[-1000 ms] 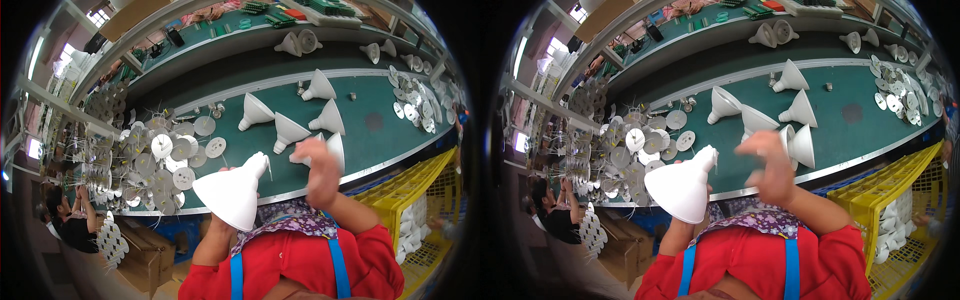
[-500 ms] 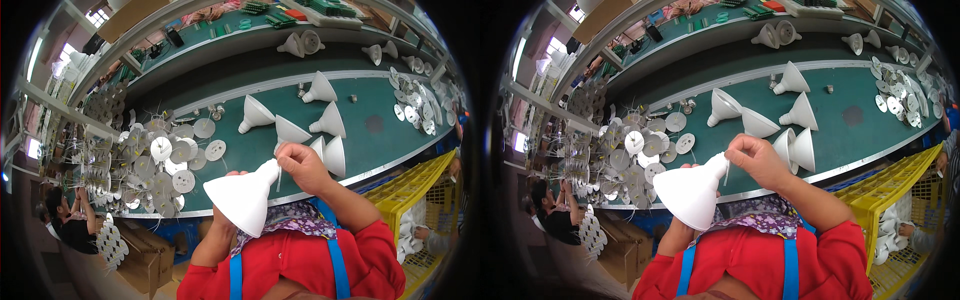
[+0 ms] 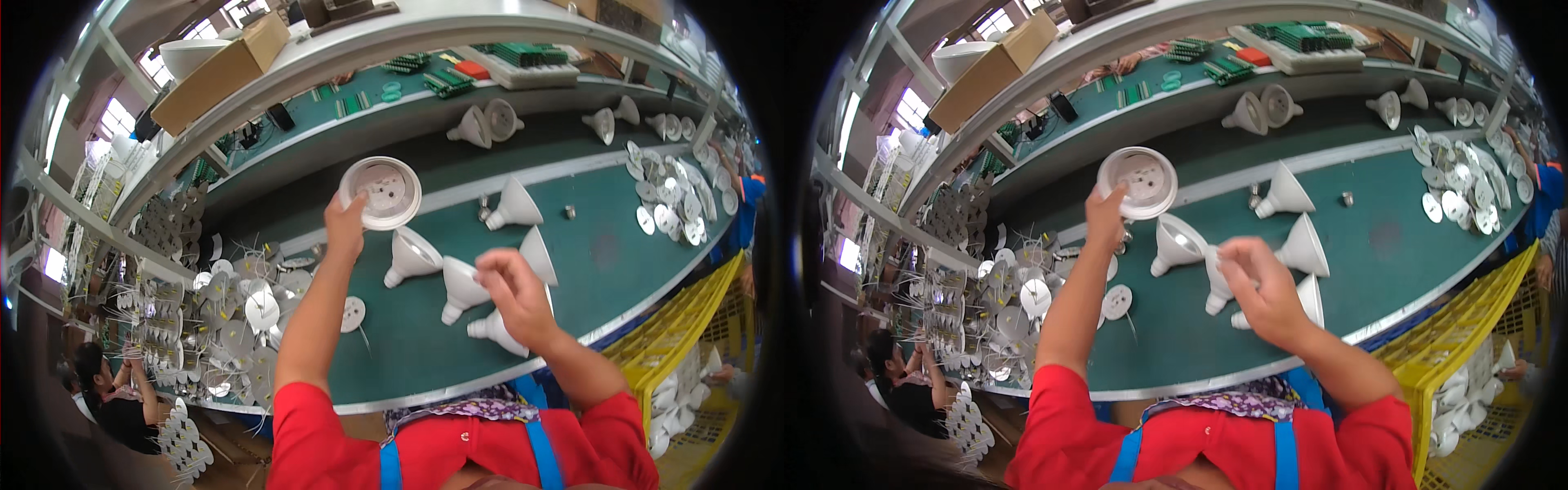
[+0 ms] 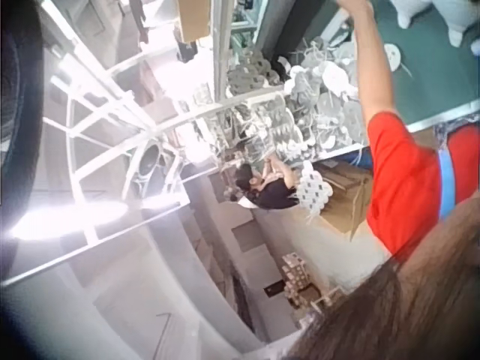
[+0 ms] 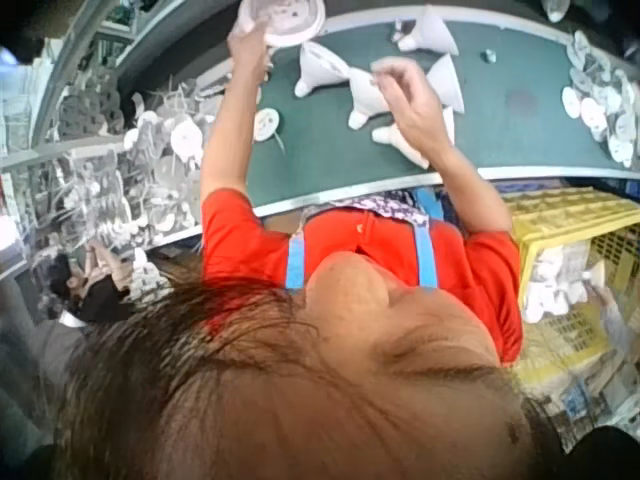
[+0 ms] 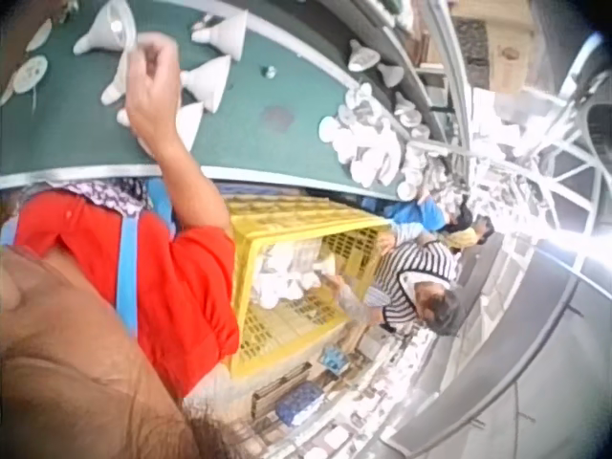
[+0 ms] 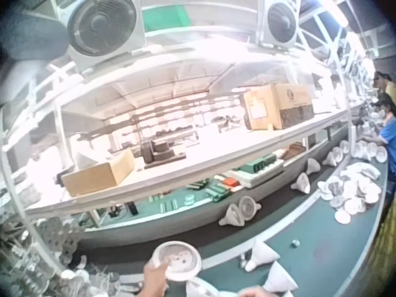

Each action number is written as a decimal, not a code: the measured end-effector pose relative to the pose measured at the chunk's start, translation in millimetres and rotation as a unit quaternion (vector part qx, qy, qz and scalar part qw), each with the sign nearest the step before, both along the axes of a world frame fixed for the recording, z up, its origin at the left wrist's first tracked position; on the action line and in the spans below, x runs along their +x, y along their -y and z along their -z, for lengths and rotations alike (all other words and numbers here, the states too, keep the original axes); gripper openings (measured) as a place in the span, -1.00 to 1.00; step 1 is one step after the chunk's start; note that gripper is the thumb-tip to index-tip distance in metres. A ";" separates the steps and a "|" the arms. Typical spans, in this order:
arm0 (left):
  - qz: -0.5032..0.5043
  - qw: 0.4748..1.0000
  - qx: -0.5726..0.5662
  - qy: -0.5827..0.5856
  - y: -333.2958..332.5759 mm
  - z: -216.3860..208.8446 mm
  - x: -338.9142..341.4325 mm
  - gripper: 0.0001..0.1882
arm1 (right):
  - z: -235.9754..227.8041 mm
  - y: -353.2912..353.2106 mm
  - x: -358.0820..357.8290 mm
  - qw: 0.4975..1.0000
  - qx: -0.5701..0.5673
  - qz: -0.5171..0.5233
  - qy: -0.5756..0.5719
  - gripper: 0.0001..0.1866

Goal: The person assembles LED light components by hand, combining circuit boards and plastic housings on a production line.

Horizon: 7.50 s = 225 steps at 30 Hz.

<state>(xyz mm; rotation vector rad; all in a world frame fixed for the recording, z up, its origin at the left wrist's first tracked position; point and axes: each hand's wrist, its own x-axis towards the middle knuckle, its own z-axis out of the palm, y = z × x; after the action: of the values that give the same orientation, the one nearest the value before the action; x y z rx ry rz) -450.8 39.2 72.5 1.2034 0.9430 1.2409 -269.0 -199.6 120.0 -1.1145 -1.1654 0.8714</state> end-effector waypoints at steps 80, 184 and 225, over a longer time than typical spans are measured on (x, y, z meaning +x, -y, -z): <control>0.042 0.907 0.356 -0.220 270.0 -13.1 -19.4 -0.82 | 1.8 93.8 16.8 0.950 0.126 -0.071 0.276 -0.19; 0.272 0.900 -0.281 0.194 249.4 -20.4 -59.4 -0.44 | -40.7 24.2 -53.8 0.703 0.129 -0.209 0.667 -0.41; 0.093 0.991 -0.092 -0.009 262.8 4.2 -37.6 -0.51 | 15.1 32.9 -35.8 0.878 -0.210 -0.102 0.418 -0.66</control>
<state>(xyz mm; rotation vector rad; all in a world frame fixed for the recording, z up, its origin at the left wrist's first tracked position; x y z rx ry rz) -488.5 -223.6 68.4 1.1303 0.9157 0.9748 -304.8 -232.4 104.9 -1.8548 -1.8821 0.8396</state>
